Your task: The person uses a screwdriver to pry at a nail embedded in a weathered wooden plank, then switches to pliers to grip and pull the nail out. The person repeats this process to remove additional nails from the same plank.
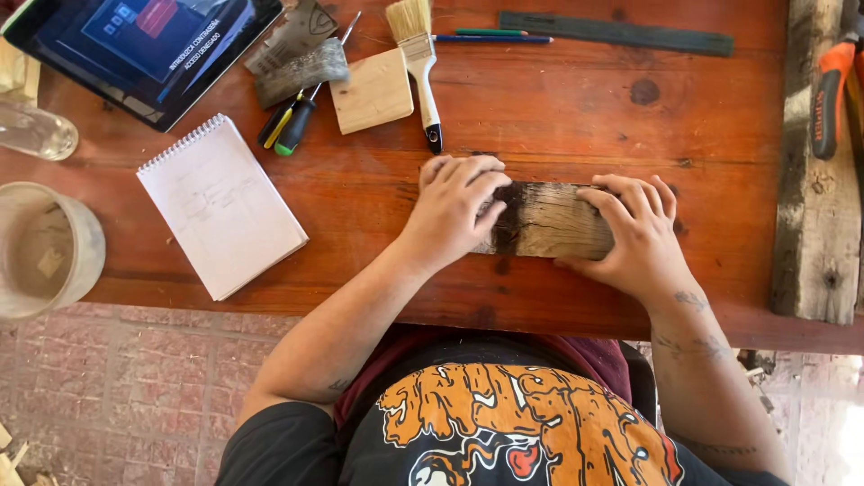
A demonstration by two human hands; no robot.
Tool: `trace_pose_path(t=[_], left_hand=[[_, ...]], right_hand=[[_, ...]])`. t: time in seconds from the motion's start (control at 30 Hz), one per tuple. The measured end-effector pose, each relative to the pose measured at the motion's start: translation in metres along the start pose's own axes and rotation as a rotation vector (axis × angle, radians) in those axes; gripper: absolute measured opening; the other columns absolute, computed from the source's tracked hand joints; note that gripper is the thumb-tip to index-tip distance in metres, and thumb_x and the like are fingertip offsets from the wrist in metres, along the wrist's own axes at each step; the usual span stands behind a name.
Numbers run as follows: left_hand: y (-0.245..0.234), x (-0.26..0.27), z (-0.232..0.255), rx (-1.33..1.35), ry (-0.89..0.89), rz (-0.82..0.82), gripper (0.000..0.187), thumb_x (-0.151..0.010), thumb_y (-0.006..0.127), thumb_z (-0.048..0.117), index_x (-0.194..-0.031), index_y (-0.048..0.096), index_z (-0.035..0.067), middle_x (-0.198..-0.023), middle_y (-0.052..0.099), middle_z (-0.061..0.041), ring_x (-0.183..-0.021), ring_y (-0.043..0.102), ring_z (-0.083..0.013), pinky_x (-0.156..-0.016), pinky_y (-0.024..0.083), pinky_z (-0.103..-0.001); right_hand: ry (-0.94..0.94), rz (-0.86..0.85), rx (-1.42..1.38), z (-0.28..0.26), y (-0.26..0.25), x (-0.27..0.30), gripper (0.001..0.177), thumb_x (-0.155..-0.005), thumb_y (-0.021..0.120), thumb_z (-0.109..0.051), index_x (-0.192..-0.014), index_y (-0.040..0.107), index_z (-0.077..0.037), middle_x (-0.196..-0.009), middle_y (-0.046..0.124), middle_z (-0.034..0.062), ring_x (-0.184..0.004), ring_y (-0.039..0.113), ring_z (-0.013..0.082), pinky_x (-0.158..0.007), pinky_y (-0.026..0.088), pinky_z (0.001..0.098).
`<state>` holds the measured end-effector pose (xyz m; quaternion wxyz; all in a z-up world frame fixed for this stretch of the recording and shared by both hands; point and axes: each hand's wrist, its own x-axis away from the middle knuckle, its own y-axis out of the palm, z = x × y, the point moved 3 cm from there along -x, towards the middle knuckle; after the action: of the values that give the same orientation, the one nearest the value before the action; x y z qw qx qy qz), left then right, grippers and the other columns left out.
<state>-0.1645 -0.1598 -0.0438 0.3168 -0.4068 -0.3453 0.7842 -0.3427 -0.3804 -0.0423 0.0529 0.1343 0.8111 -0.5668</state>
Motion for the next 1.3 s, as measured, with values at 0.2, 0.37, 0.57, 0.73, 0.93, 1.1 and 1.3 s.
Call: trace_pose_path(t=[0.2, 0.37, 0.57, 0.73, 0.93, 1.1, 1.3], left_hand=[[-0.060, 0.013, -0.085, -0.260, -0.218, 0.086, 0.031, -0.102, 0.074, 0.020, -0.133, 0.071, 0.019, -0.123, 0.074, -0.008, -0.113, 0.068, -0.0322, -0.102, 0.046, -0.049], [-0.100, 0.040, -0.160, -0.567, -0.429, 0.040, 0.051, -0.099, 0.075, 0.025, -0.146, 0.061, 0.011, -0.145, 0.060, -0.016, -0.131, 0.053, -0.0391, -0.104, 0.044, -0.058], [-0.110, 0.053, -0.200, -0.647, -0.515, 0.009, 0.058, -0.100, 0.082, 0.038, -0.146, 0.058, 0.011, -0.148, 0.056, -0.015, -0.124, 0.054, -0.0390, -0.090, 0.054, -0.055], [-0.105, 0.052, -0.215, -0.628, -0.509, 0.067, 0.060, -0.096, 0.090, 0.040, -0.139, 0.058, 0.011, -0.130, 0.058, -0.016, -0.114, 0.059, -0.0401, -0.084, 0.059, -0.055], [-0.107, 0.052, -0.218, -0.335, -0.624, 0.017, 0.077, -0.087, 0.094, 0.039, -0.138, 0.046, 0.009, -0.126, 0.059, -0.026, -0.104, 0.066, -0.0468, -0.084, 0.057, -0.057], [-0.119, 0.055, -0.194, -0.332, -0.643, -0.086, 0.064, -0.087, 0.081, 0.018, -0.136, 0.040, 0.010, -0.118, 0.067, -0.029, -0.095, 0.069, -0.0493, -0.081, 0.056, -0.058], [-0.178, 0.060, -0.100, 0.219, -1.057, -0.155, 0.048, -0.098, 0.067, 0.029, -0.139, 0.042, 0.023, -0.131, 0.068, -0.010, -0.101, 0.072, -0.0305, -0.089, 0.053, -0.046]], right_hand=[[-0.003, -0.002, -0.049, -0.001, -0.004, -0.004, 0.100, -0.057, 0.095, -0.064, -0.144, 0.067, -0.024, -0.150, 0.061, 0.0067, -0.142, 0.056, 0.0326, -0.130, 0.027, 0.0572], [-0.021, -0.051, -0.033, -0.005, -0.008, -0.007, 0.094, -0.067, 0.088, -0.067, -0.145, 0.067, -0.021, -0.152, 0.059, 0.0080, -0.145, 0.052, 0.0322, -0.132, 0.025, 0.0569], [-0.043, -0.074, 0.006, -0.004, -0.008, -0.008, 0.091, -0.073, 0.084, -0.068, -0.148, 0.066, -0.018, -0.153, 0.058, 0.0104, -0.147, 0.051, 0.0321, -0.132, 0.024, 0.0548], [-0.036, -0.093, -0.006, -0.009, -0.010, -0.009, 0.090, -0.075, 0.082, -0.068, -0.148, 0.066, -0.018, -0.153, 0.057, 0.0100, -0.147, 0.050, 0.0324, -0.133, 0.023, 0.0558], [-0.028, -0.110, -0.008, -0.009, -0.010, -0.009, 0.090, -0.075, 0.084, -0.065, -0.149, 0.065, -0.017, -0.153, 0.057, 0.0105, -0.148, 0.049, 0.0326, -0.132, 0.024, 0.0560], [-0.023, -0.119, -0.006, -0.009, -0.011, -0.010, 0.090, -0.075, 0.083, -0.065, -0.149, 0.064, -0.017, -0.154, 0.056, 0.0112, -0.148, 0.048, 0.0328, -0.132, 0.024, 0.0562], [-0.023, -0.112, -0.010, -0.009, -0.010, -0.009, 0.090, -0.075, 0.083, -0.065, -0.148, 0.065, -0.017, -0.154, 0.057, 0.0112, -0.148, 0.049, 0.0329, -0.132, 0.024, 0.0551]])
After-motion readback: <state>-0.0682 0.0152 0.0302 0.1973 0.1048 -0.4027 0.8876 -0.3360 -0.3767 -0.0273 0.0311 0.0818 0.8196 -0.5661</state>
